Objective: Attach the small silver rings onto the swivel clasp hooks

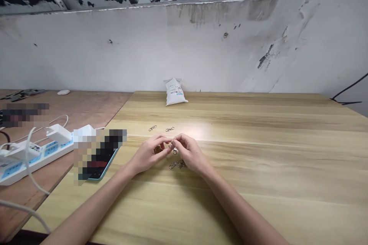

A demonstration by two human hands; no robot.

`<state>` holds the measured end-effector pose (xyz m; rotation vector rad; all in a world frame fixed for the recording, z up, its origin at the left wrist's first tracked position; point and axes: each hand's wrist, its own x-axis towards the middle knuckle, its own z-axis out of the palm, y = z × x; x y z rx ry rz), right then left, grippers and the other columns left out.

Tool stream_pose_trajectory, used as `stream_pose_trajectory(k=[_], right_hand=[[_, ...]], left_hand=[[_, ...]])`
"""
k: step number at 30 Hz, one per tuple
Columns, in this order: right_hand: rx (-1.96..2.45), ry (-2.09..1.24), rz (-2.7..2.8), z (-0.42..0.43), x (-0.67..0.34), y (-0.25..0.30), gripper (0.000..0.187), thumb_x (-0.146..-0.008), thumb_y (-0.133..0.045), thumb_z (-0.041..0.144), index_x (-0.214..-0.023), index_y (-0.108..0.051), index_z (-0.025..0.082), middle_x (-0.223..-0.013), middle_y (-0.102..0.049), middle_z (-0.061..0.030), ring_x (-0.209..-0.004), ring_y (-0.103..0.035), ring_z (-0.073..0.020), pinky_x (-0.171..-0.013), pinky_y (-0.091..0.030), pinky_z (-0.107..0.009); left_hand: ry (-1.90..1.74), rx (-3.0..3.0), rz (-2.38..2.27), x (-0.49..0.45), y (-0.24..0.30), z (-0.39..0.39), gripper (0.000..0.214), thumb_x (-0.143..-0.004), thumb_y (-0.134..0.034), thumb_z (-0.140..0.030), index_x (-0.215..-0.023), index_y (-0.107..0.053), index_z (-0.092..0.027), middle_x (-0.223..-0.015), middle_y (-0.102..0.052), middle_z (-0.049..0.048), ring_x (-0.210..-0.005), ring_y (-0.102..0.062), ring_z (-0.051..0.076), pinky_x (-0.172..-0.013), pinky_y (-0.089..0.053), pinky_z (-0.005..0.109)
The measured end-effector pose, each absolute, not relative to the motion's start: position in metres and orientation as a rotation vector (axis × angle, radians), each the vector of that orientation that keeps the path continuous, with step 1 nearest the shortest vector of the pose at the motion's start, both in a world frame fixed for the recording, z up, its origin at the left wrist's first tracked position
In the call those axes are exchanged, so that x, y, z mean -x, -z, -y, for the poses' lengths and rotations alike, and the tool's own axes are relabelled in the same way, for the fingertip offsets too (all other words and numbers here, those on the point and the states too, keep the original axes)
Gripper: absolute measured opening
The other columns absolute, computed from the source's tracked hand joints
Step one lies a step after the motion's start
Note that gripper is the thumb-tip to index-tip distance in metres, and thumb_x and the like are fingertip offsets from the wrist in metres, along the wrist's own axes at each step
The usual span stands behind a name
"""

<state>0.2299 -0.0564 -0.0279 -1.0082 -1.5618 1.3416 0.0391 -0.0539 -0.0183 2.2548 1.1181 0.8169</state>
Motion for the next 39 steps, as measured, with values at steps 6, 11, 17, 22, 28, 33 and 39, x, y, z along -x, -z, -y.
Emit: stream_pose_trajectory(k=[6, 11, 17, 22, 28, 33, 39], right_hand=[[1.010, -1.373, 1.512, 0.056, -0.230, 0.028, 0.033, -0.089, -0.057, 0.051, -0.086, -0.062, 0.019, -0.062, -0.053, 0.0035, -0.046, -0.038, -0.0072, -0.043, -0.030, -0.022], [1.001, -1.400, 1.490, 0.056, -0.231, 0.027, 0.032, -0.089, -0.057, 0.051, -0.085, -0.061, 0.019, -0.074, -0.063, -0.0001, -0.046, -0.042, -0.0066, -0.044, -0.034, -0.022], [0.979, -1.427, 1.473, 0.056, -0.231, 0.026, 0.033, -0.090, -0.055, 0.051, -0.087, -0.056, 0.018, -0.074, -0.064, -0.0002, -0.045, -0.040, -0.0055, -0.042, -0.034, -0.020], [0.990, -1.546, 1.394, 0.055, -0.231, 0.029, 0.040, -0.084, -0.059, 0.059, -0.086, -0.054, 0.019, -0.059, -0.043, 0.0087, -0.040, -0.030, -0.0040, -0.037, -0.033, -0.019], [1.089, -1.608, 1.508, 0.060, -0.232, 0.023, 0.045, -0.084, -0.059, 0.060, -0.093, -0.064, 0.017, -0.071, -0.052, 0.0035, -0.044, -0.046, -0.0047, -0.043, -0.040, -0.020], [1.098, -1.579, 1.575, 0.062, -0.229, 0.024, 0.043, -0.084, -0.062, 0.054, -0.102, -0.066, 0.015, -0.076, -0.060, -0.0012, -0.054, -0.055, -0.0091, -0.049, -0.043, -0.022], [1.139, -1.008, 1.902, 0.060, -0.234, 0.029, 0.022, -0.092, -0.054, 0.036, -0.092, -0.067, 0.017, -0.067, -0.057, 0.0010, -0.059, -0.047, -0.0103, -0.053, -0.035, -0.023]], left_hand=[[-0.916, -2.118, -1.117, -0.043, 0.014, 0.056, 0.022, -0.093, -0.056, -0.035, -0.097, -0.072, -0.021, -0.091, -0.067, 0.0052, -0.083, -0.063, 0.016, -0.065, -0.052, 0.024], [-0.938, -2.085, -1.111, -0.042, 0.013, 0.055, 0.018, -0.091, -0.059, -0.031, -0.089, -0.072, -0.020, -0.088, -0.069, 0.0047, -0.082, -0.064, 0.017, -0.073, -0.053, 0.028], [-0.971, -2.098, -1.110, -0.040, 0.013, 0.054, 0.015, -0.091, -0.058, -0.025, -0.083, -0.070, -0.019, -0.085, -0.069, 0.0030, -0.083, -0.063, 0.016, -0.078, -0.050, 0.028], [-0.991, -2.114, -1.146, -0.040, 0.015, 0.053, 0.011, -0.088, -0.061, -0.022, -0.080, -0.068, -0.019, -0.082, -0.071, 0.0010, -0.080, -0.064, 0.015, -0.076, -0.049, 0.027], [-0.999, -2.081, -1.160, -0.038, 0.017, 0.054, 0.008, -0.086, -0.061, -0.020, -0.083, -0.069, -0.019, -0.085, -0.072, 0.0012, -0.082, -0.066, 0.016, -0.075, -0.051, 0.026], [-0.982, -2.130, -1.160, -0.038, 0.017, 0.053, 0.010, -0.088, -0.061, -0.021, -0.082, -0.069, -0.020, -0.081, -0.071, 0.0000, -0.079, -0.065, 0.014, -0.072, -0.049, 0.025], [-0.934, -2.256, -1.253, -0.031, 0.020, 0.047, 0.011, -0.089, -0.060, -0.022, -0.084, -0.069, -0.020, -0.083, -0.071, 0.0009, -0.079, -0.065, 0.015, -0.072, -0.049, 0.027]])
